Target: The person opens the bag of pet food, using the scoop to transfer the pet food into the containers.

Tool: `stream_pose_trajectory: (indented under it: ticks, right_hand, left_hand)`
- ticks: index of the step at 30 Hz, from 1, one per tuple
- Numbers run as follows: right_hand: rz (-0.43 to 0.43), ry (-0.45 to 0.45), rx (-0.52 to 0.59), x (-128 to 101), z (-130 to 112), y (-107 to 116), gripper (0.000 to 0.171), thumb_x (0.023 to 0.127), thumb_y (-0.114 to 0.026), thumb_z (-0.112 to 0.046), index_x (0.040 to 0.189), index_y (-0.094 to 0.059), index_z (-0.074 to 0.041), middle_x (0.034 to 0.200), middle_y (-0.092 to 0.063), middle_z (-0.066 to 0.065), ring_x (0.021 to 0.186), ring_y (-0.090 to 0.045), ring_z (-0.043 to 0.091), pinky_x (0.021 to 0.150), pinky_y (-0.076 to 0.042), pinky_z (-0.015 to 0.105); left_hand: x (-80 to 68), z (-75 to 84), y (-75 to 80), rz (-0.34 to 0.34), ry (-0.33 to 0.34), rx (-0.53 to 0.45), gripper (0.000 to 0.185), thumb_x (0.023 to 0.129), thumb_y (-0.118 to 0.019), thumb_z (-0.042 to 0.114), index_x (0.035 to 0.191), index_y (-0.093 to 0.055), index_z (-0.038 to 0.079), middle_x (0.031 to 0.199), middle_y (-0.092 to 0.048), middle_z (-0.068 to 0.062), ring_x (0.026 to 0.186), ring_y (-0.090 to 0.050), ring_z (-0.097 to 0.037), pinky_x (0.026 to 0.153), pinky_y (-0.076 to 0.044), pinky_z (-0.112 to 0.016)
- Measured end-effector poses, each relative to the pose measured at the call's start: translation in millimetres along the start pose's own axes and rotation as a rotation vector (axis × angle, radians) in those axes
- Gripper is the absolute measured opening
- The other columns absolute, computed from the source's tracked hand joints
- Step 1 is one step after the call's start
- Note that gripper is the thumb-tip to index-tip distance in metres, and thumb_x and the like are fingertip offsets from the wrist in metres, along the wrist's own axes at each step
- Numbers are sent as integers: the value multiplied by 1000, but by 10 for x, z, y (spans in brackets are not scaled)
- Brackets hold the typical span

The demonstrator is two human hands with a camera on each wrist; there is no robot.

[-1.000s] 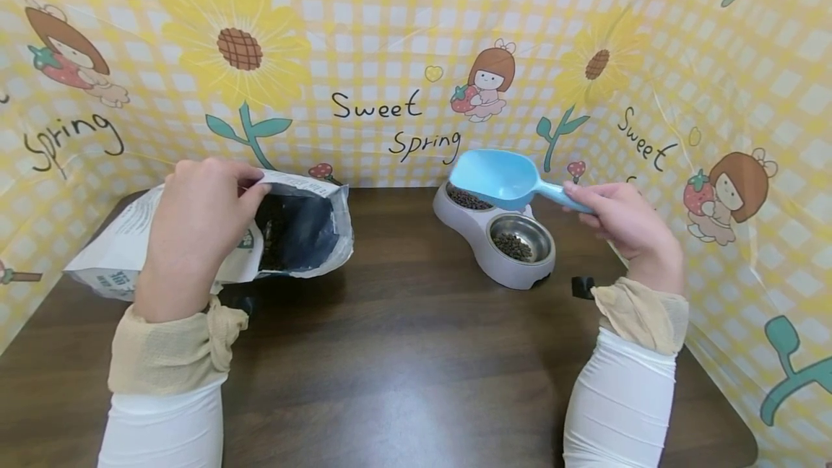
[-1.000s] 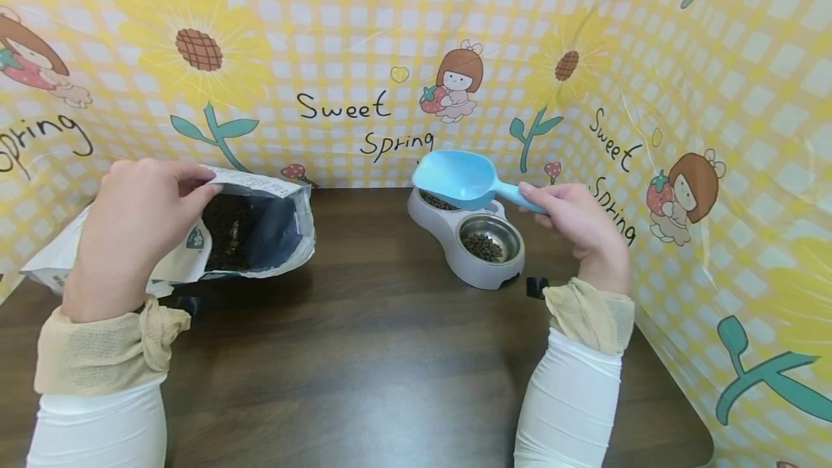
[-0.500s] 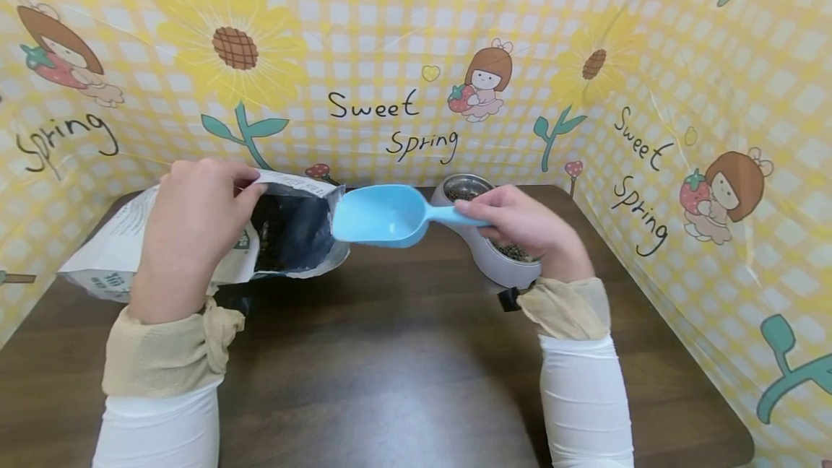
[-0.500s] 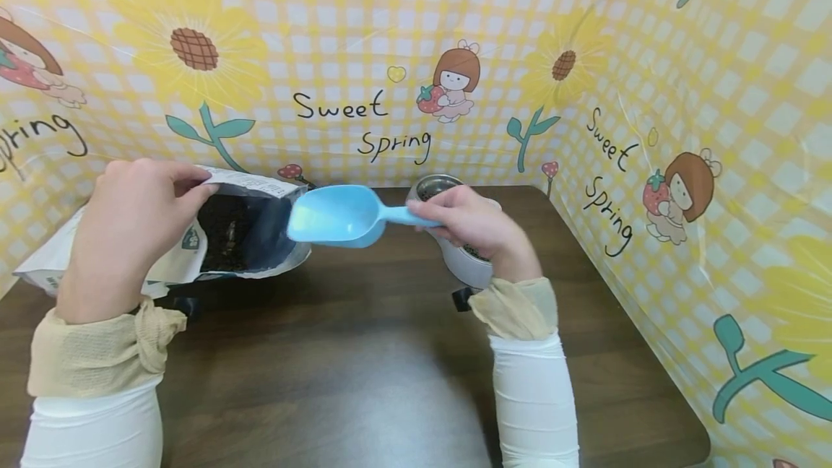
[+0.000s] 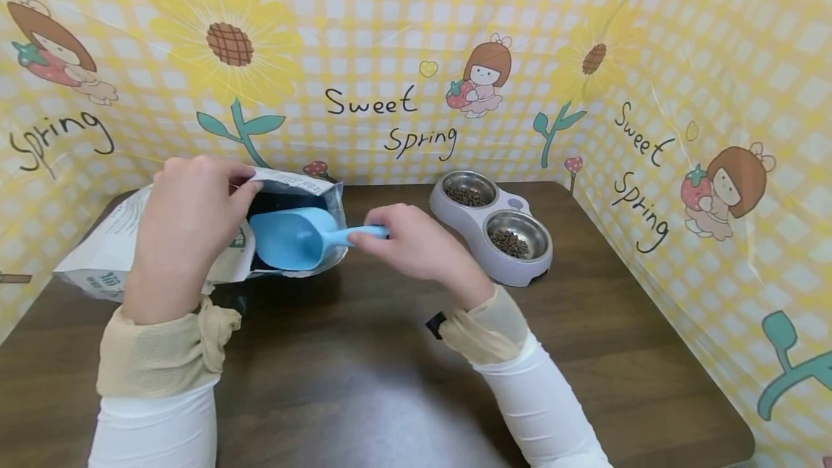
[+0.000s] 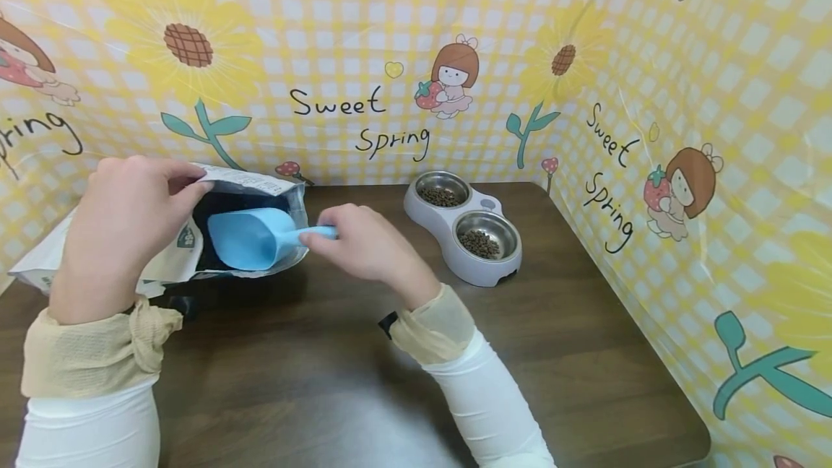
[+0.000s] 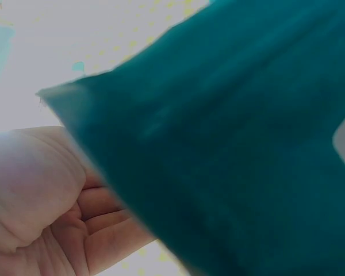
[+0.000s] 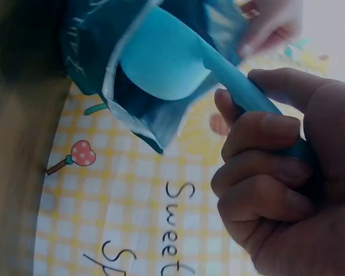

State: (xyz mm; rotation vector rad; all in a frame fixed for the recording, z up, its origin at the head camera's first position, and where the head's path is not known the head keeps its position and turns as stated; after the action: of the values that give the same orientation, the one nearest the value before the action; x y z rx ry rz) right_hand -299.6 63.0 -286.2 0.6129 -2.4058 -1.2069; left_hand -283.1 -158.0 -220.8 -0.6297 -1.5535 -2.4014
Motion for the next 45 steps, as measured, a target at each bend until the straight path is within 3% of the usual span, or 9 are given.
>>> stream_pose_trajectory:
  ticks: [5,9,14,20,24,28,38,45]
  right_hand:
    - [17,117,-253,140,-231,-203,28,112,-61,-34,92,-62,-15,69,-44,-6,60,-45,9,57,-35,22]
    - [38,170,-361,267,-316,-320,29,113,-59,-38,98,-65,-13,72,-51,-5,62,-51,10,56,-37,22]
    - [125,226,-519,403,-381,-468,31,111,-61,-44,103,-71,-16,74,-61,-5,65,-60,10,56,-47,22]
    - [199,270,-671,477,-426,-655,28,109,-64,-48,111,-77,-23,81,-73,-6,73,-72,9,58,-54,21]
    - [200,259,-672,480,-405,-669,25,107,-66,-46,116,-79,-26,84,-75,-6,75,-72,8,59,-53,20]
    - [139,262,-652,485,-373,-699,26,108,-66,-44,118,-79,-24,84,-74,-6,72,-69,8,58,-53,21]
    - [-54,202,-407,490,-209,-716,25,109,-65,-41,106,-73,-18,77,-61,-6,66,-57,9,57,-43,19]
    - [-120,200,-301,503,-159,-720,26,111,-62,-39,102,-69,-16,77,-56,-6,68,-53,8,60,-40,18]
  left_hand:
    - [7,-3,-6,-9,-1,4,28,105,-66,15,123,-79,-3,117,-77,-34,102,-68,-62,86,-51,-72]
    - [2,-4,-2,-3,-3,3,27,105,-67,14,122,-80,-4,116,-77,-34,101,-68,-62,83,-51,-71]
    - [-1,13,9,10,-17,9,28,104,-68,14,121,-79,-5,114,-77,-35,98,-68,-63,80,-52,-70]
    - [-8,14,25,22,-16,13,26,104,-68,14,119,-80,-4,111,-78,-34,94,-68,-62,77,-53,-70]
    - [-5,25,27,26,-26,12,26,104,-68,14,119,-81,-4,110,-78,-33,92,-69,-61,77,-53,-70]
    - [-5,21,13,17,-28,19,27,104,-68,15,119,-80,-4,111,-78,-33,93,-69,-61,78,-54,-71]
    - [0,12,-17,1,-26,18,27,104,-67,14,120,-80,-5,112,-78,-33,97,-68,-63,81,-52,-71]
    - [4,6,-23,0,-20,19,28,104,-67,15,120,-80,-4,113,-78,-33,97,-69,-62,81,-52,-71]
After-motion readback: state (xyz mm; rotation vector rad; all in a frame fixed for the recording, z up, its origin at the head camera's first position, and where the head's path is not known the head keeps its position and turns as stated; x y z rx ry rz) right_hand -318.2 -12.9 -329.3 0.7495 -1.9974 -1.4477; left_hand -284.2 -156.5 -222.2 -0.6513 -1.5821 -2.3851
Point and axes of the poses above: each hand's wrist, its own x-axis towards the middle knuckle, its own y-axis out of the back of the hand, z = x × y, the point moved 8 cm from there along x, towards the middle knuckle
